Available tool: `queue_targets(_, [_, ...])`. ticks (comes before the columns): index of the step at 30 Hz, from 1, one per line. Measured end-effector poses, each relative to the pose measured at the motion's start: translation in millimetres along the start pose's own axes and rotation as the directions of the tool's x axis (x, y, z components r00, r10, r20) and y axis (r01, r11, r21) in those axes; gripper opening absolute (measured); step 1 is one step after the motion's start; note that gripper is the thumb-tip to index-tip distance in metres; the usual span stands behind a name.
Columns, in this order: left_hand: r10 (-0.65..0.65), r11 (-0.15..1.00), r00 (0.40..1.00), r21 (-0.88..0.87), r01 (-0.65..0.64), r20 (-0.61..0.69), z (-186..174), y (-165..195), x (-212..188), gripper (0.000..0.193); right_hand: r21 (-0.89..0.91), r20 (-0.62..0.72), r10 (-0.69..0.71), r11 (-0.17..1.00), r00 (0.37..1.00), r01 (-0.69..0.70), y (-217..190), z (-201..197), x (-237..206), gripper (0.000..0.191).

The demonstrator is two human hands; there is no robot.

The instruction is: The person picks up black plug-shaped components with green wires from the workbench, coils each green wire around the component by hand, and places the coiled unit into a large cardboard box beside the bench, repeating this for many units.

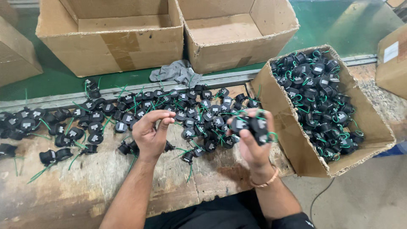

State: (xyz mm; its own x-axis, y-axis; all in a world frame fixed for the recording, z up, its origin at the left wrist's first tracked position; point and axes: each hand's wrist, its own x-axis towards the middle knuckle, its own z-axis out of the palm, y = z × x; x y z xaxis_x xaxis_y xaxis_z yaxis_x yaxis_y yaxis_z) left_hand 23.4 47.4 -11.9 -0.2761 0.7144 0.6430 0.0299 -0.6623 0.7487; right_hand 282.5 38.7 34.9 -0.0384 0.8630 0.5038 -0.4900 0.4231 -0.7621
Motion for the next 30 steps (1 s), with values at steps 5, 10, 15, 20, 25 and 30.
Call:
queue_targets(5, [0.063,0.998,0.998,0.014,-0.063,-0.01,0.3,-1.1,-1.3,0.009,-0.378,-0.049,-0.338,0.877,0.94,0.296,-80.2,-48.7,-12.9,0.047])
queue_targets(10, [0.045,0.999,0.999,0.018,-0.045,0.009,2.4,-1.0,-3.4,0.008,-0.848,-0.062,-0.546,0.471,0.835,0.245,-137.5,-136.2,-1.4,0.049])
queue_targets(15, [0.022,0.999,1.0,0.044,-0.023,0.007,1.9,-2.5,-0.5,0.007,-0.974,-0.215,-0.454,0.165,0.864,-0.156,-167.7,-225.9,16.6,0.055])
queue_targets(20, [-0.026,0.999,1.0,0.043,0.026,0.002,2.2,-7.6,-4.3,0.007,-0.936,-0.164,-0.378,-0.233,0.911,-0.265,-167.9,-276.9,9.5,0.05])
queue_targets(25, [-0.045,0.998,0.999,0.048,0.045,0.003,4.1,-11.9,-6.0,0.007,-0.941,-0.172,-0.384,-0.209,0.907,-0.266,-161.3,-291.1,4.0,0.051])
queue_targets(30, [-0.087,0.988,0.996,0.133,0.085,0.009,4.4,-12.8,-4.8,0.009,-0.966,-0.061,-0.383,-0.21,0.922,-0.151,-162.7,-279.7,-3.2,0.036])
